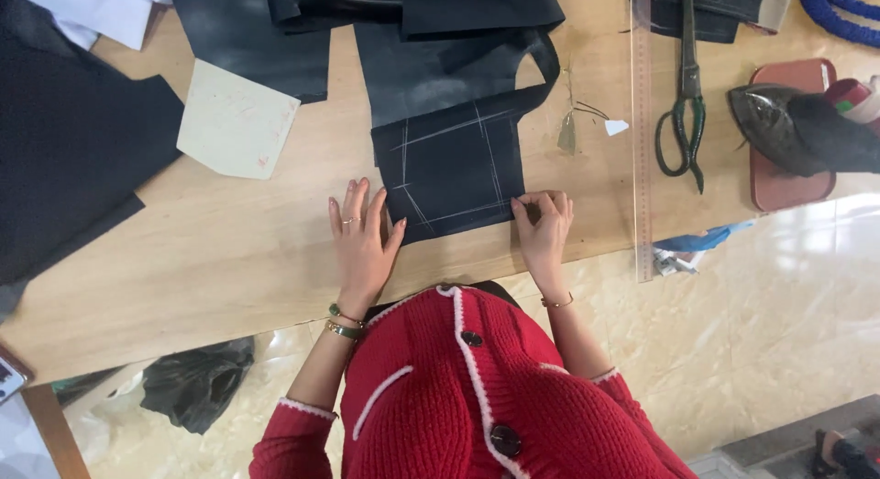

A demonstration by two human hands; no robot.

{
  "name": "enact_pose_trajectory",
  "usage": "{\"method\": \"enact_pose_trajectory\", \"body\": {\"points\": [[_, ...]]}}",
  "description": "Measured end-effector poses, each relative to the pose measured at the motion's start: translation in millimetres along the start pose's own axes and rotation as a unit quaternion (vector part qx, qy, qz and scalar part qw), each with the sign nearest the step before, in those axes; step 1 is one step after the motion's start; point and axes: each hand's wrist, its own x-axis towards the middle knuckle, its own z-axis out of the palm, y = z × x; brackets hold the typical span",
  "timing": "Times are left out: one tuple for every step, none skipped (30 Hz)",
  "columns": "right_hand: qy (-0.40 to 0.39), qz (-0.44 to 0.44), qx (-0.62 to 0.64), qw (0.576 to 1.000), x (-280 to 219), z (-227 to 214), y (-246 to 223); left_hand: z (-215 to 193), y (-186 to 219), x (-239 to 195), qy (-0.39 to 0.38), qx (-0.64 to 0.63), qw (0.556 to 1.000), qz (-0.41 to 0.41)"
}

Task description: Marking a pattern on black fabric with chalk and a ruler, then cutting it out with large tailor scissors.

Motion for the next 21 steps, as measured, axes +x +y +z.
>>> {"method": "enact_pose_trajectory", "body": {"points": [[0.003,0.002,0.000,1.000,-0.6,-0.1,-0.8,0.3,-0.1,0.3,-0.001,-0.001,1.000,0.004],[0.007,0.004,0.003,1.000,-1.3,-0.2,-1.6,0.8,-0.3,0.4,-0.002,-0.003,1.000,0.004],[0.009,0.007,0.006,1.000,-3.0,-0.2,-2.2,0.8,-0.4,-0.7,-0.004,-0.005,1.000,0.004],[0.011,0.009,0.007,1.000,-4.8,0.1,-4.3,-0.7,-0.2,-1.0,-0.005,-0.005,1.000,0.006],[0.019,0.005,0.010,1.000,-5.4,0.1,-6.2,-1.5,0.4,-0.4,-0.010,-0.013,1.000,0.003],[0.027,0.001,0.014,1.000,-5.9,0.2,-8.2,-2.3,0.9,0.4,-0.015,-0.020,1.000,0.000],[0.029,0.002,0.014,0.999,-6.7,-1.1,-10.3,-3.8,1.8,1.6,-0.016,-0.021,1.000,0.002],[0.031,0.005,0.014,0.999,-7.5,-2.2,-12.4,-5.2,2.7,2.8,-0.023,-0.027,0.999,0.001],[0.033,0.008,0.015,0.999,-8.1,-2.9,-14.8,-6.8,3.1,3.9,-0.030,-0.033,0.999,0.000],[0.035,0.008,0.015,0.999,-7.9,-0.8,-11.8,-7.3,2.8,4.9,-0.030,-0.034,0.999,0.002],[0.036,0.008,0.013,0.999,-8.1,0.8,-8.5,-7.7,2.8,5.5,-0.032,-0.037,0.999,0.003],[0.038,0.007,0.010,0.999,-8.1,2.5,-5.1,-7.9,2.9,6.1,-0.033,-0.040,0.999,0.004],[0.038,0.007,0.010,0.999,-8.4,1.6,-5.0,-7.9,2.7,6.1,-0.033,-0.040,0.999,0.005],[0.032,0.019,0.016,0.999,-8.6,0.6,-4.8,-7.8,2.5,6.3,-0.035,-0.044,0.998,0.000],[0.025,0.032,0.022,0.999,-9.0,-0.3,-4.5,-7.9,2.5,6.0,-0.037,-0.048,0.998,-0.004],[0.025,0.032,0.022,0.999,-8.4,-2.2,-4.6,-9.4,3.0,6.0,-0.037,-0.048,0.998,-0.004],[0.022,0.038,0.023,0.999,-7.3,-3.9,-5.0,-10.9,3.2,6.9,-0.041,-0.053,0.998,-0.005],[0.018,0.044,0.023,0.999,-6.0,-5.9,-5.3,-12.4,3.7,8.0,-0.044,-0.058,0.997,-0.006],[0.021,0.043,0.024,0.999,2.6,-14.1,3.1,-11.1,2.4,7.5,-0.043,-0.058,0.997,-0.004],[0.070,0.024,0.003,0.997,11.4,-22.5,11.6,-9.7,1.3,7.3,-0.047,-0.047,0.998,0.003],[0.117,0.007,-0.019,0.993,19.0,-31.9,20.5,-8.3,0.9,5.5,-0.053,-0.036,0.998,0.009]]}}
